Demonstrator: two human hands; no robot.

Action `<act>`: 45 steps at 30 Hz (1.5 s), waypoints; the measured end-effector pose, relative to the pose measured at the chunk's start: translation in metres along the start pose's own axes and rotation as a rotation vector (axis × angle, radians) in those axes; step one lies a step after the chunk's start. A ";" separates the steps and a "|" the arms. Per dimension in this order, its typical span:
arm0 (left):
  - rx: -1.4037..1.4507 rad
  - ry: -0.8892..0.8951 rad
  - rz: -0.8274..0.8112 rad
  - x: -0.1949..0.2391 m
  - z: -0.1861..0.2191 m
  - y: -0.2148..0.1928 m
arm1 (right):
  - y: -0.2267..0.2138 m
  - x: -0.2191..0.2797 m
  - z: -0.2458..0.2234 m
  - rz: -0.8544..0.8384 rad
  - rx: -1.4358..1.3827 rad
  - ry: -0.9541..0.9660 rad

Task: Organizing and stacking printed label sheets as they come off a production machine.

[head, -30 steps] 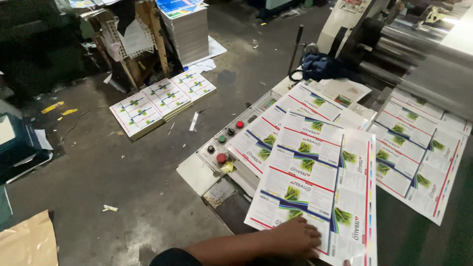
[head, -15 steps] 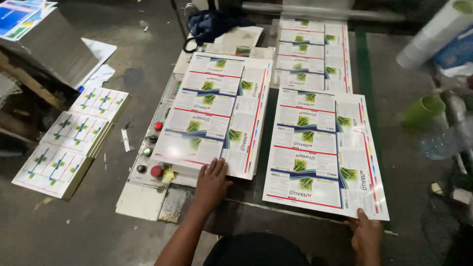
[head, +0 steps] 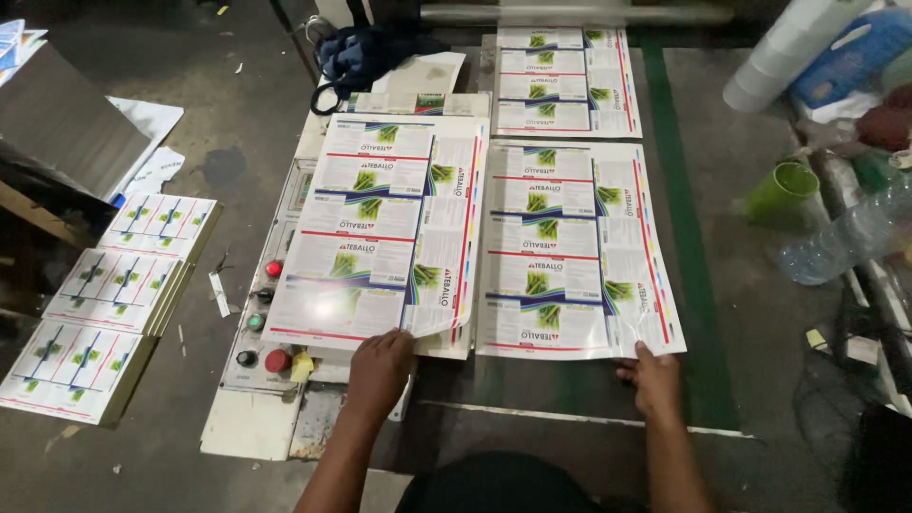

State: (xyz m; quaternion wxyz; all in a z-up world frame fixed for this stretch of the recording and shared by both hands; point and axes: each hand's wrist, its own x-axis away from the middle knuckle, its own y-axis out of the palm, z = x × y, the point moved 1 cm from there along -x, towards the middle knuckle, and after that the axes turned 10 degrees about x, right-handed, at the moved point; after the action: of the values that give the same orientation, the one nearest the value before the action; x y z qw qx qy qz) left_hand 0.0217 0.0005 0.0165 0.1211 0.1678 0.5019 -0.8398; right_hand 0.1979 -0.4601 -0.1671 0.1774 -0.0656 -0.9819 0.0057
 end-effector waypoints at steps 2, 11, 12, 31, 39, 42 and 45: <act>0.006 -0.046 -0.031 -0.002 0.001 0.000 | 0.011 -0.020 -0.015 -0.036 -0.025 -0.020; 0.077 -0.057 0.230 -0.007 0.030 -0.031 | 0.014 0.010 -0.027 -0.087 -0.036 0.104; 0.076 -0.056 0.233 -0.009 0.038 -0.032 | 0.018 0.020 -0.026 -0.088 -0.036 0.100; 0.309 0.309 -0.188 0.014 0.107 0.041 | 0.063 0.147 -0.012 -0.400 -0.124 0.145; 0.061 0.018 -0.055 0.007 0.020 0.023 | -0.022 0.123 -0.009 -0.075 -0.120 -0.027; -0.075 -0.038 -0.042 0.009 0.014 0.017 | -0.043 0.124 -0.015 0.052 -0.088 0.037; -0.182 -0.075 -0.124 0.019 0.004 0.028 | -0.064 0.120 0.003 0.136 -0.010 0.125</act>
State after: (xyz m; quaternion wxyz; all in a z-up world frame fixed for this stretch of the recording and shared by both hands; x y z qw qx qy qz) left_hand 0.0139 -0.0168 -0.0114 0.1023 0.0930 0.5808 -0.8022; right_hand 0.0776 -0.5081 -0.1265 0.2374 -0.1335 -0.9622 0.0087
